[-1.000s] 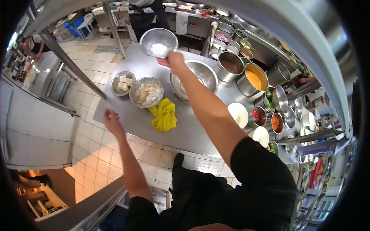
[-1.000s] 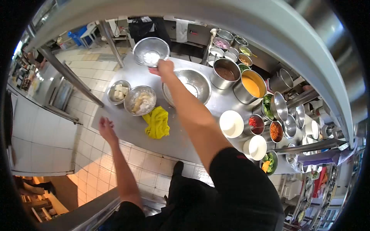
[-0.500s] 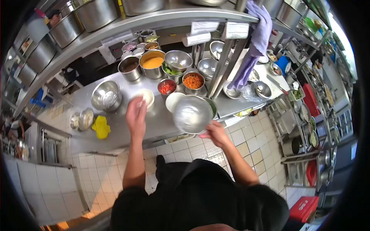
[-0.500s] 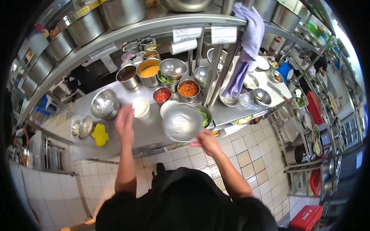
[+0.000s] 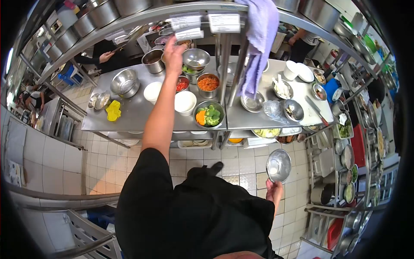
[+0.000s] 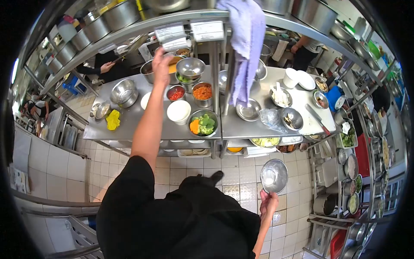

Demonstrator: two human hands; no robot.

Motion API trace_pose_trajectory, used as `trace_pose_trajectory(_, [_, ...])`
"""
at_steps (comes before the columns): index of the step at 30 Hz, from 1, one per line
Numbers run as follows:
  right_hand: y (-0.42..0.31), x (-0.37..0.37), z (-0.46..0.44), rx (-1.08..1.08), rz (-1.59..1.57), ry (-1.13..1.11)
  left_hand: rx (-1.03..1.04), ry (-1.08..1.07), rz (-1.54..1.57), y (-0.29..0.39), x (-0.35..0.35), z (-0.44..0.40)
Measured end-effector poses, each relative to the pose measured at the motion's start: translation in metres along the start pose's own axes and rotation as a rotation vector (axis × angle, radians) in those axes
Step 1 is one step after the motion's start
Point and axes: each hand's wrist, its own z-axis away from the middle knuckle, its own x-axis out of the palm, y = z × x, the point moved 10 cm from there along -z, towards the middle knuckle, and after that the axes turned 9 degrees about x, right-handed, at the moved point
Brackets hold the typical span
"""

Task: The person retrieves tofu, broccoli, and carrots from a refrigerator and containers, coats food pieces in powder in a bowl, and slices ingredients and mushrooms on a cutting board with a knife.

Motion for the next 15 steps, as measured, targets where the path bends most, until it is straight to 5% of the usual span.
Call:
trace_pose_trajectory(5, [-0.041,-0.033,-0.073,0.059,-0.083,0.004,0.012,0.12,0.13,0.002,-0.001,0.012])
trace_pose_trajectory(6, [-0.048,-0.047,-0.083,0.06,-0.095,0.029,0.044,0.128,-0.132,0.007,-0.014,0.014])
trace_pose_trajectory(8, [-0.064,-0.064,-0.102,0.075,-0.121,0.018,0.417,-0.089,-1.264,0.054,-0.006,0.019])
trace_pose_trajectory(11, [-0.107,-0.123,-0.113,0.009,-0.139,0.161,0.728,0.135,-1.305,0.126,0.033,0.059])
trace_pose_trajectory(12, [-0.12,-0.146,-0.131,0.023,-0.146,0.123,0.681,0.388,-1.314,0.138,0.036,0.073])
trace_pose_trajectory(13, [-0.147,-0.157,-0.125,-0.038,-0.185,0.208,0.447,0.645,-0.526,0.153,0.078,0.103])
trace_pose_trajectory(14, [-0.164,-0.183,-0.131,-0.068,-0.196,0.297,0.609,0.629,-0.219,0.13,0.102,0.117])
trace_pose_trajectory(15, [-0.19,-0.191,-0.124,-0.104,-0.238,0.32,0.497,0.409,-0.218,0.12,0.163,0.129])
